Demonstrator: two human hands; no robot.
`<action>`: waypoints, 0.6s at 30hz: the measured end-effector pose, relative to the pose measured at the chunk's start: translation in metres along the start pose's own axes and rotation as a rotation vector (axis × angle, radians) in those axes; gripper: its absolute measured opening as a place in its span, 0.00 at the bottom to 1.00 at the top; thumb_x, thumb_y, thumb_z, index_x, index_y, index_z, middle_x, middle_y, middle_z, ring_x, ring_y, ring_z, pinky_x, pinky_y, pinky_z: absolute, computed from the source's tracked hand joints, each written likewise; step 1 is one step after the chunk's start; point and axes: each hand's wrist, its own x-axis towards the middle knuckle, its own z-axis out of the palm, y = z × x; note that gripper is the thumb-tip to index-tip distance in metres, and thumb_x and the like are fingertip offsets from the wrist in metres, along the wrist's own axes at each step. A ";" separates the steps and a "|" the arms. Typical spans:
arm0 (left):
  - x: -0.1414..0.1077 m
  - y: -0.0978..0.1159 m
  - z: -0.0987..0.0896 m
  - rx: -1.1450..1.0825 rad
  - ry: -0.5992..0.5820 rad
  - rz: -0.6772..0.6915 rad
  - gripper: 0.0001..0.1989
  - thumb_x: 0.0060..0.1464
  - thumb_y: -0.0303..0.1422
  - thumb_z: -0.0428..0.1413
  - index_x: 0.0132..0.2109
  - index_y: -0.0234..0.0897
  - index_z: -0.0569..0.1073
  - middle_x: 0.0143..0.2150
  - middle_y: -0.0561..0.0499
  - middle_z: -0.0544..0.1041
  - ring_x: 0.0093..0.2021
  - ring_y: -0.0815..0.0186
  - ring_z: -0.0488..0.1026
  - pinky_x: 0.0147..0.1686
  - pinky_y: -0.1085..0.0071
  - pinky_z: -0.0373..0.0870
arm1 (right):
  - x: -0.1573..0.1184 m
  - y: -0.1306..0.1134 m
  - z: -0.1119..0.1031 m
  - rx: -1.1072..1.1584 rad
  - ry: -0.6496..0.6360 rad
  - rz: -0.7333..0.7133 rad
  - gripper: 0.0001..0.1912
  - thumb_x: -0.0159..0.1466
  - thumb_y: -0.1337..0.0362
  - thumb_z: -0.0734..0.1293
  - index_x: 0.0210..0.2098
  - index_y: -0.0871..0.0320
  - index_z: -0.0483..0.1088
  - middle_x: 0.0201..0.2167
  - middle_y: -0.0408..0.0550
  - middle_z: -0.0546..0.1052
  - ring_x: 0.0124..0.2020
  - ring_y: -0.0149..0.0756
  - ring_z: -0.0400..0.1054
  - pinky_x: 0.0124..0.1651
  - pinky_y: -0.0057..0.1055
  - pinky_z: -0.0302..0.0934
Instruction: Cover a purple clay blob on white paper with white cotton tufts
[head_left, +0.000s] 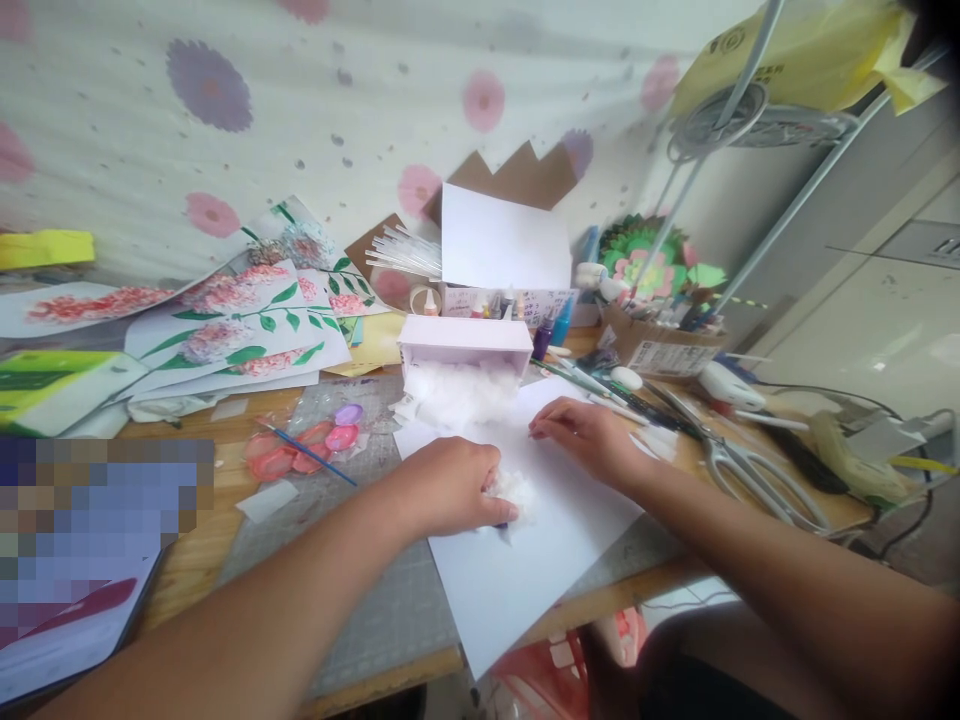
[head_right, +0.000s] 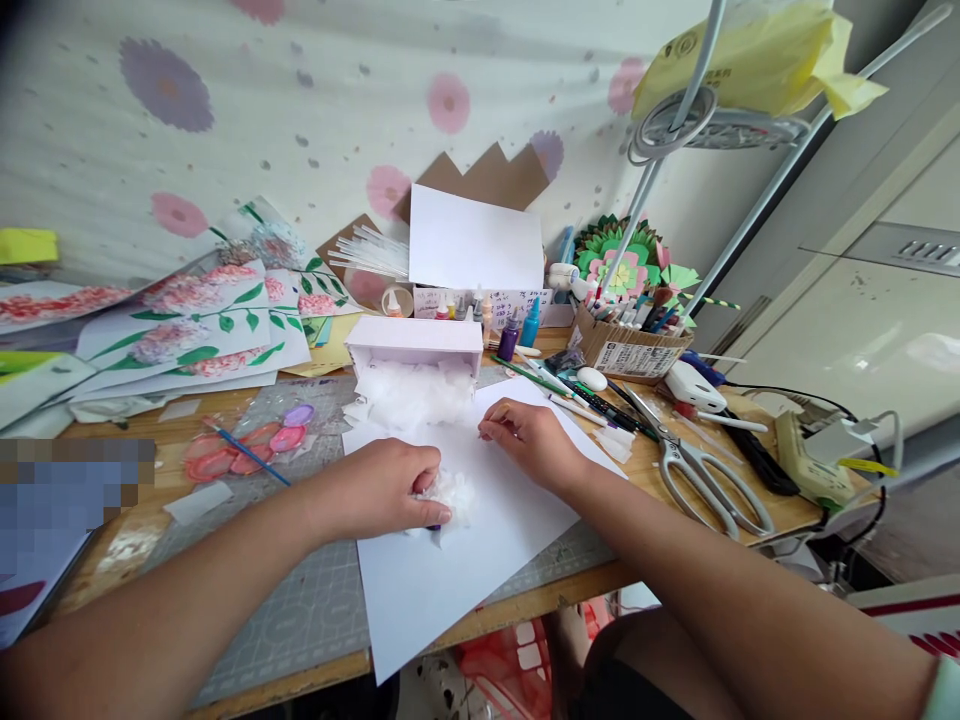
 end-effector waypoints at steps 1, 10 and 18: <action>0.000 0.000 0.000 -0.003 -0.001 0.000 0.17 0.40 0.50 0.53 0.29 0.41 0.66 0.28 0.54 0.71 0.27 0.66 0.65 0.19 0.73 0.51 | -0.002 -0.007 -0.002 0.058 0.013 -0.008 0.08 0.61 0.64 0.61 0.28 0.60 0.69 0.29 0.47 0.75 0.30 0.32 0.70 0.35 0.31 0.64; 0.004 -0.003 0.001 -0.034 -0.040 0.057 0.11 0.41 0.42 0.54 0.27 0.39 0.65 0.27 0.54 0.70 0.26 0.67 0.65 0.20 0.74 0.53 | -0.036 -0.077 -0.003 -0.041 -0.398 -0.516 0.07 0.61 0.73 0.58 0.35 0.58 0.66 0.33 0.51 0.75 0.35 0.33 0.69 0.37 0.29 0.63; 0.001 -0.009 -0.011 -0.164 -0.190 0.085 0.19 0.44 0.52 0.51 0.32 0.40 0.66 0.29 0.55 0.71 0.27 0.68 0.66 0.22 0.75 0.57 | -0.036 -0.067 0.004 -0.188 -0.468 -0.538 0.08 0.60 0.74 0.58 0.34 0.58 0.65 0.31 0.50 0.73 0.33 0.34 0.68 0.36 0.29 0.61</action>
